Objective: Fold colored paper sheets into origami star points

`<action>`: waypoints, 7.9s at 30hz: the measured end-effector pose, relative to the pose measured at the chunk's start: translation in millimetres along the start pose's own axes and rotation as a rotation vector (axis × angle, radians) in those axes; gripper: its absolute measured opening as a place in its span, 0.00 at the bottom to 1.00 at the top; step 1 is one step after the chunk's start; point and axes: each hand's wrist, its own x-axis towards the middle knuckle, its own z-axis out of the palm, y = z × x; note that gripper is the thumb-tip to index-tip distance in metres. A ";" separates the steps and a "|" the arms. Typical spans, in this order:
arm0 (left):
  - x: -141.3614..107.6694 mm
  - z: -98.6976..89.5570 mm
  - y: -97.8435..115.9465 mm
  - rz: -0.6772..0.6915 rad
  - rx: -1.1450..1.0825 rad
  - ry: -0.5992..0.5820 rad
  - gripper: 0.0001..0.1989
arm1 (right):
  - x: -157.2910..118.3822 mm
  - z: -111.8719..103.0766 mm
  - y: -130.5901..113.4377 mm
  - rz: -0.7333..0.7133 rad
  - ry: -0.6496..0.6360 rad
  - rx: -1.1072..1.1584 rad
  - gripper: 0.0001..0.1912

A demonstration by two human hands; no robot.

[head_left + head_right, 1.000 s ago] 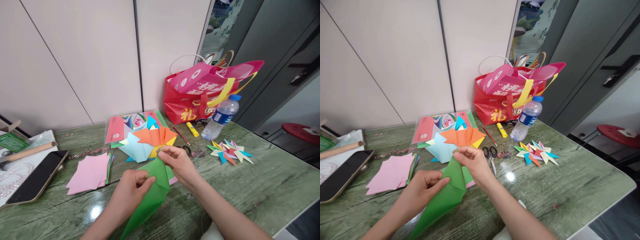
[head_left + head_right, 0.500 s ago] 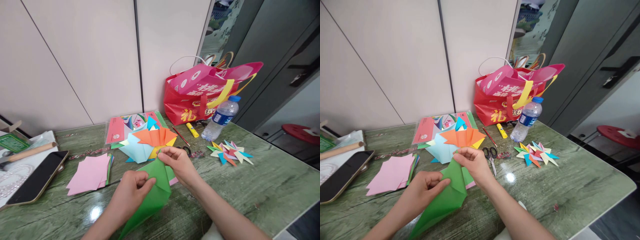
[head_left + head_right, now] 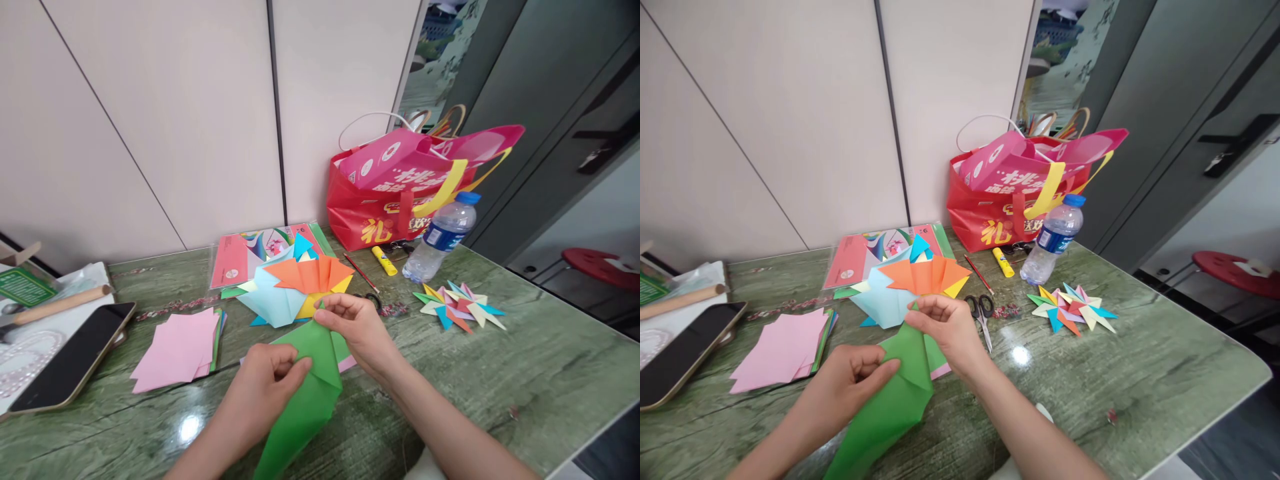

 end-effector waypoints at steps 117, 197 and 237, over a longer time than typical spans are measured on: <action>-2.2 -1.5 6.4 0.032 -0.040 0.044 0.19 | -4.5 1.6 -1.4 -0.121 0.081 -0.141 0.11; 3.8 -9.2 -5.1 -0.039 -0.556 0.202 0.15 | -7.6 6.4 5.0 0.144 -0.226 -0.265 0.11; 9.2 -18.8 -16.2 -0.034 -0.517 0.498 0.11 | -8.8 1.9 6.8 0.181 -0.414 -0.425 0.18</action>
